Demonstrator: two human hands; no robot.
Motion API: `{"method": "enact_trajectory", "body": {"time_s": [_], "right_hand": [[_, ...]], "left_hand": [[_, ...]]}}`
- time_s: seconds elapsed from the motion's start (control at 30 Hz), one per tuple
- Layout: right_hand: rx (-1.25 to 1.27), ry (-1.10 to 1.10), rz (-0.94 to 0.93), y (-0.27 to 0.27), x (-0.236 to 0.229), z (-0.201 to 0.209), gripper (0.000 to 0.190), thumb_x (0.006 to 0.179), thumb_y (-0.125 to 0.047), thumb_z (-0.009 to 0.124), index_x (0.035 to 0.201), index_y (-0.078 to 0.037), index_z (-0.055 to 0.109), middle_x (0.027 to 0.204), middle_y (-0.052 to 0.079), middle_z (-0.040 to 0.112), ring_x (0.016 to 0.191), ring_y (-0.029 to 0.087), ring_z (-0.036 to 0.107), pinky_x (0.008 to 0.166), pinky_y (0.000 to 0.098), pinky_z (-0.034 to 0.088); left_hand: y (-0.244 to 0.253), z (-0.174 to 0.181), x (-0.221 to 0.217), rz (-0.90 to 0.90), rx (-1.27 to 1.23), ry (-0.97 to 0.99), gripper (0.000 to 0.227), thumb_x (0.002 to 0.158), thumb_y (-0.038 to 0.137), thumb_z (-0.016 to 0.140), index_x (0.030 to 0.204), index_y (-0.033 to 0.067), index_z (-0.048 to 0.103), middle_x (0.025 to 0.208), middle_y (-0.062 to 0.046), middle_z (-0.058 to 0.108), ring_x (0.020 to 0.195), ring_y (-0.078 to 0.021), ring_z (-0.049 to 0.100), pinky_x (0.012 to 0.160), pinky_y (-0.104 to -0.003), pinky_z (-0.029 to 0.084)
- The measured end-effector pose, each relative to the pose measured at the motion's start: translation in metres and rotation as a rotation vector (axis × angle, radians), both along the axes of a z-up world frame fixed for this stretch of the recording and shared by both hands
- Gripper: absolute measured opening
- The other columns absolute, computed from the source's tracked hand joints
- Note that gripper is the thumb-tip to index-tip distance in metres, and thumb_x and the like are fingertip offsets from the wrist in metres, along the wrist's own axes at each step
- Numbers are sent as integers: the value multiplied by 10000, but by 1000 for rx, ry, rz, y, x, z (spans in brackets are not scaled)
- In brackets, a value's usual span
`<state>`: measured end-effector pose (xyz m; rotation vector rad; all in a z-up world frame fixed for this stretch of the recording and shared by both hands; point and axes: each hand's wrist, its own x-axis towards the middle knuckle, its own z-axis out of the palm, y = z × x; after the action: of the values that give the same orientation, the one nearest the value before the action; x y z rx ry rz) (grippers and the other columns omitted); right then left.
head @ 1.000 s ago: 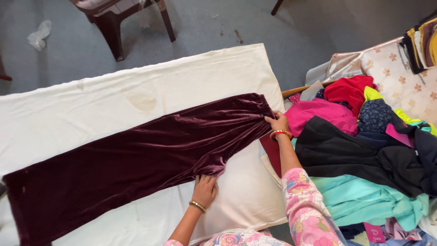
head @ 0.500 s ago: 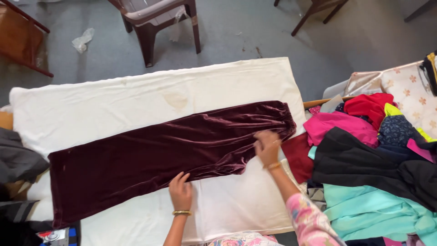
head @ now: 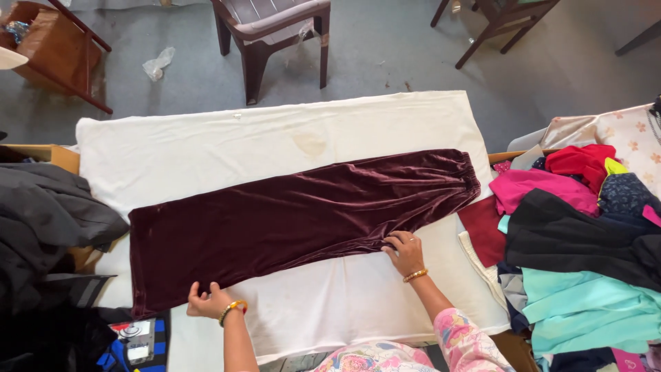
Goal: Folding pieces of velvet clothing on a table.
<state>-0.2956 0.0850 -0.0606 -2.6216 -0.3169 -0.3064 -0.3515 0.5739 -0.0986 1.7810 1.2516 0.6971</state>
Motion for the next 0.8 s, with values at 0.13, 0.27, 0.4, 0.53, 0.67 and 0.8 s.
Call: {"method": "enact_trajectory", "body": {"time_s": [0.13, 0.27, 0.4, 0.53, 0.67, 0.8], "right_hand": [[14, 7, -65, 3, 2, -4, 162, 794, -221, 795, 941, -174, 748, 1077, -14, 689, 1082, 237, 625, 948, 428, 442], [-6, 31, -84, 6, 0, -4, 119, 790, -182, 773, 900, -161, 734, 1051, -6, 689, 1051, 241, 632, 906, 419, 454], [-39, 31, -95, 4, -5, -8, 95, 828, -151, 752, 913, -154, 710, 1013, -10, 684, 1030, 239, 634, 914, 415, 458], [-63, 17, -136, -2, -6, -2, 116, 839, -124, 737, 941, -151, 690, 987, -9, 683, 1039, 234, 629, 920, 414, 457], [-68, -2, -51, 13, -8, 35, 238, 726, -138, 755, 959, -123, 704, 978, 41, 673, 1001, 271, 608, 847, 444, 442], [-95, 21, -38, -2, -9, 5, 240, 730, -76, 727, 964, -130, 720, 954, 45, 657, 973, 281, 598, 804, 435, 455]], "left_hand": [[23, 12, 9, 343, -187, 1, 471, 825, -16, 757, 1240, 131, 590, 1303, -74, 378, 1048, -181, 558, 898, -277, 565], [25, 85, 26, 602, -478, -140, 644, 792, -8, 771, 1311, 153, 426, 1367, -71, 362, 1044, -240, 605, 761, -399, 603], [77, 15, 16, 657, -627, -180, 688, 844, 34, 768, 1377, 216, 373, 1373, -143, 520, 1114, -278, 662, 863, -364, 590], [94, -3, 9, 587, -499, -123, 606, 846, 19, 761, 1342, 205, 465, 1406, -140, 563, 1150, -288, 714, 901, -340, 603], [77, 43, 17, 722, -575, -240, 679, 821, -18, 698, 1361, 249, 386, 1387, -125, 514, 1192, -299, 654, 896, -397, 600], [94, 42, 19, 791, -695, -197, 786, 800, 47, 831, 1428, 191, 380, 1389, -168, 560, 1226, -357, 602, 970, -449, 592]]}}
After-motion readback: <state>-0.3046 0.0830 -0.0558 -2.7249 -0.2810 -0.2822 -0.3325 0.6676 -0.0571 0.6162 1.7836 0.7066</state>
